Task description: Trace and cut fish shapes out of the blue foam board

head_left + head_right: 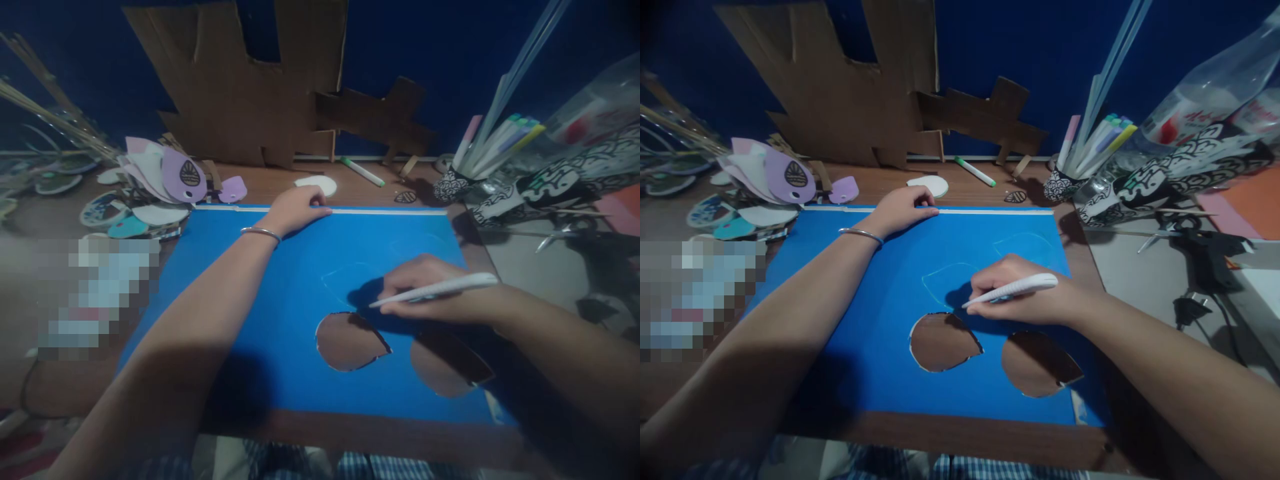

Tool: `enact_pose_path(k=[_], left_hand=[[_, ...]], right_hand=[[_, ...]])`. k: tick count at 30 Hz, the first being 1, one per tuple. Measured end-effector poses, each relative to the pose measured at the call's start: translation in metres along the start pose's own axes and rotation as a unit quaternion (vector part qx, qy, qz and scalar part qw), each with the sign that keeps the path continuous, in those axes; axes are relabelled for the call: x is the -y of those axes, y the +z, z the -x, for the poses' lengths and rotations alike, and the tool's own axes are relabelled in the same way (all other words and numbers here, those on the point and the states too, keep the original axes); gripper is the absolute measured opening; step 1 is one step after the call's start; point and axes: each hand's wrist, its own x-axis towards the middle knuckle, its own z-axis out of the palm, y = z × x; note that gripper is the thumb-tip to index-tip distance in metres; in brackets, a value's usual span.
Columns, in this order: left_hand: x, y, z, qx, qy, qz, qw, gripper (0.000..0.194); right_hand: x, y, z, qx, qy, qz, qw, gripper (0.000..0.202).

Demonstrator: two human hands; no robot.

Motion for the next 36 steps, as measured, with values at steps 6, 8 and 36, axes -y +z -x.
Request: enact_pose_path(k=[6, 8, 36], left_hand=[[-0.003, -0.002, 0.000, 0.007, -0.008, -0.011, 1.000, 0.030], [-0.004, -0.003, 0.001, 0.009, -0.010, -0.011, 1.000, 0.030], [-0.008, -0.003, 0.001, 0.012, -0.019, -0.005, 1.000, 0.029]], right_hand=[[-0.001, -0.002, -0.001, -0.001, -0.006, -0.010, 1.000, 0.031], [-0.001, -0.002, 0.000, 0.002, -0.011, -0.004, 1.000, 0.030], [-0.011, -0.013, 0.001, 0.032, -0.060, 0.016, 0.998, 0.028]])
